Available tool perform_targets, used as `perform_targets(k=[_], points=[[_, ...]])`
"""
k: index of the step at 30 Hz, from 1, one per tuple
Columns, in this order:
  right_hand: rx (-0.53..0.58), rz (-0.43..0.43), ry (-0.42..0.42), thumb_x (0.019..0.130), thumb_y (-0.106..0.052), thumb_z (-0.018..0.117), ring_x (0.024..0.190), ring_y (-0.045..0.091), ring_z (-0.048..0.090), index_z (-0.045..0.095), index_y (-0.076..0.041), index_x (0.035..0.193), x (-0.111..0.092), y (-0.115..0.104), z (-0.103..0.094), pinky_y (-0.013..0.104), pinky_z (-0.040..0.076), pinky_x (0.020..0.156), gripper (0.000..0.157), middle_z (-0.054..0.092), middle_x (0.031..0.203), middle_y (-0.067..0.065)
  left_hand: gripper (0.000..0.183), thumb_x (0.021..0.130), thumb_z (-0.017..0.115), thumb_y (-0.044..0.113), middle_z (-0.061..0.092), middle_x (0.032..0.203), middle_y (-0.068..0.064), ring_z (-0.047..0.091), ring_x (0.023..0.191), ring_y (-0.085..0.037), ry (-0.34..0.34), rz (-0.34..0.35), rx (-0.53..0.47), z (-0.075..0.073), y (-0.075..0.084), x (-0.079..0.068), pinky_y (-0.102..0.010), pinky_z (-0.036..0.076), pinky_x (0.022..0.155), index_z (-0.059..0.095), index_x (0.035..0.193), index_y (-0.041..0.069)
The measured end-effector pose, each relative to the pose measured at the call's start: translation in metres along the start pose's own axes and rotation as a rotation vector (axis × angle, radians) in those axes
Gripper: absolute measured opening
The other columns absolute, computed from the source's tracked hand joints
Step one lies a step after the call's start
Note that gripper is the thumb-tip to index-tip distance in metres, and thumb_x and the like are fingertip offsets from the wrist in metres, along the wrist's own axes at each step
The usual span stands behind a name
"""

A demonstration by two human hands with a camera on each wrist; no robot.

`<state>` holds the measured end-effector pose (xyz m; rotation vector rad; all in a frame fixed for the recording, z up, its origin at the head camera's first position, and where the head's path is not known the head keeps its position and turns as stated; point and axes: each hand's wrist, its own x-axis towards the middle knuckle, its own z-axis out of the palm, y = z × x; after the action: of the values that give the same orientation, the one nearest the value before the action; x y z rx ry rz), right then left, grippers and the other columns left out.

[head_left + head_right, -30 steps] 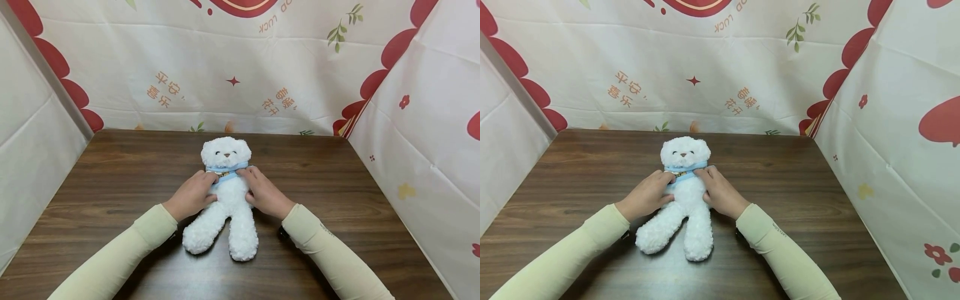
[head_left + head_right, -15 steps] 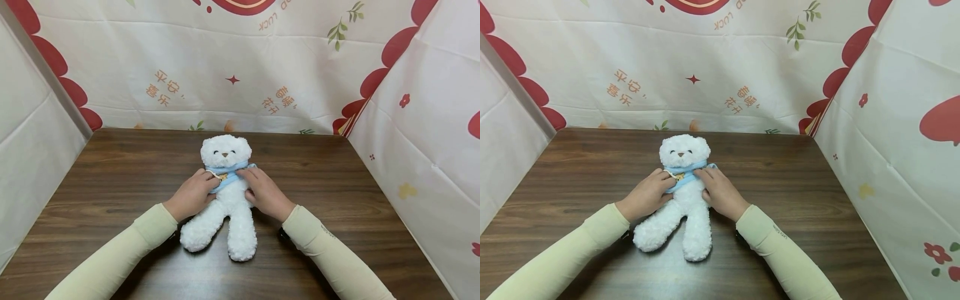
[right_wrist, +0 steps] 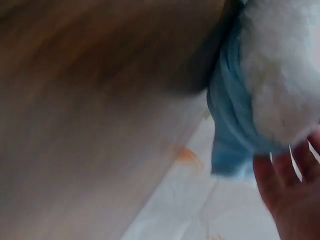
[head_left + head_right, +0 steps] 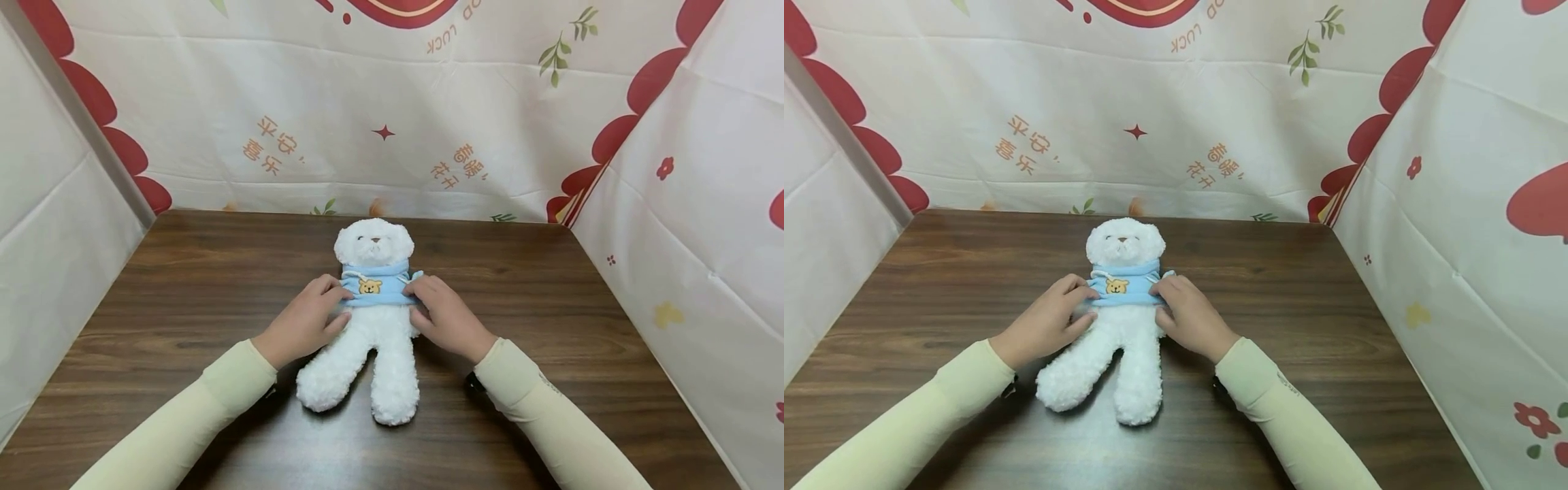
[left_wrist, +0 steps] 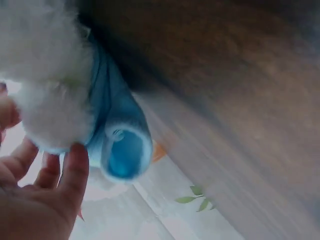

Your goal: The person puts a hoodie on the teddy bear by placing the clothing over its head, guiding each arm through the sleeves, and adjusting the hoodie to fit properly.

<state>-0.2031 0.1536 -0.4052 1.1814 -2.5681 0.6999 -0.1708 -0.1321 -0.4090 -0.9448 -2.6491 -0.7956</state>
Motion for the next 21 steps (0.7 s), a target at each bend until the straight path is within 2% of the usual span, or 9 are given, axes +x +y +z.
perform_targets(k=[2,5,6,10,11,14,17,19,21], points=[[0.006,0.003,-0.057,0.088,0.003,0.056,0.106,0.019,0.053,0.059,-0.002,0.123,-0.005,0.001,-0.007,0.037,0.047,0.089,0.036,0.057,0.12,0.008,0.033,0.094,0.063,0.008,0.053,0.122,-0.013,0.052,0.077,-0.013,-0.035,-0.04,-0.074,-0.005,-0.002,-0.003,-0.032,0.047,0.073,0.062,0.126,0.0],[-0.027,0.015,-0.147,0.088,0.003,0.057,0.109,0.017,0.052,0.052,-0.001,0.137,-0.01,0.001,-0.013,0.034,0.047,0.089,0.05,0.051,0.127,0.009,0.044,0.091,0.06,0.007,0.05,0.129,-0.013,0.048,0.07,-0.01,-0.091,-0.074,-0.137,-0.01,-0.007,-0.005,-0.032,0.045,0.073,0.057,0.135,0.0],[-0.049,0.017,-0.169,0.088,0.002,0.058,0.109,0.016,0.051,0.05,-0.001,0.14,-0.011,0.001,-0.014,0.033,0.047,0.089,0.053,0.05,0.128,0.009,0.047,0.091,0.061,0.007,0.05,0.131,-0.013,0.052,0.073,-0.01,-0.107,-0.072,-0.143,-0.011,-0.009,-0.005,-0.033,0.047,0.075,0.055,0.137,0.0],[-0.107,0.016,-0.195,0.087,-0.002,0.065,0.112,0.018,0.052,0.048,-0.001,0.142,-0.013,0.002,-0.012,0.033,0.048,0.09,0.058,0.048,0.131,0.011,0.052,0.091,0.066,0.009,0.049,0.137,-0.016,0.059,0.108,-0.02,-0.15,-0.027,-0.115,-0.013,-0.014,-0.004,-0.038,0.048,0.088,0.053,0.14,0.001],[-0.115,0.013,-0.189,0.086,-0.002,0.066,0.112,0.019,0.052,0.049,-0.001,0.141,-0.014,0.002,-0.011,0.033,0.048,0.091,0.057,0.048,0.131,0.012,0.052,0.091,0.068,0.008,0.048,0.138,-0.016,0.057,0.114,-0.022,-0.157,-0.015,-0.107,-0.012,-0.014,-0.004,-0.039,0.049,0.089,0.053,0.14,0.001],[-0.11,0.006,-0.149,0.085,-0.003,0.07,0.108,0.019,0.052,0.054,-0.001,0.133,-0.013,0.004,-0.005,0.032,0.048,0.088,0.051,0.049,0.128,0.011,0.049,0.089,0.07,0.002,0.048,0.134,-0.014,0.058,0.109,-0.022,-0.148,0.02,-0.086,-0.008,-0.013,-0.001,-0.036,0.05,0.085,0.055,0.135,0.002],[-0.083,-0.004,-0.091,0.083,-0.001,0.069,0.095,0.017,0.046,0.06,-0.004,0.114,-0.009,0.004,0.0,0.029,0.044,0.078,0.033,0.049,0.115,0.006,0.04,0.083,0.071,-0.005,0.05,0.119,-0.008,0.054,0.094,-0.017,-0.093,0.049,-0.052,-0.002,-0.01,0.004,-0.032,0.048,0.078,0.061,0.121,0.005],[-0.074,-0.009,-0.06,0.082,-0.002,0.068,0.089,0.017,0.041,0.058,-0.008,0.1,-0.007,0.003,0.002,0.029,0.04,0.074,0.022,0.046,0.105,0.003,0.034,0.08,0.071,-0.008,0.05,0.109,-0.005,0.049,0.088,-0.017,-0.048,0.061,-0.014,0.001,-0.006,0.007,-0.031,0.045,0.074,0.064,0.11,0.006],[-0.074,-0.006,-0.035,0.081,-0.002,0.068,0.084,0.017,0.038,0.054,-0.011,0.088,-0.005,0.002,0.003,0.029,0.037,0.07,0.019,0.042,0.096,0.001,0.029,0.077,0.072,-0.008,0.049,0.101,-0.002,0.045,0.086,-0.017,-0.006,0.063,0.034,0.004,-0.003,0.01,-0.03,0.043,0.07,0.065,0.1,0.009]])
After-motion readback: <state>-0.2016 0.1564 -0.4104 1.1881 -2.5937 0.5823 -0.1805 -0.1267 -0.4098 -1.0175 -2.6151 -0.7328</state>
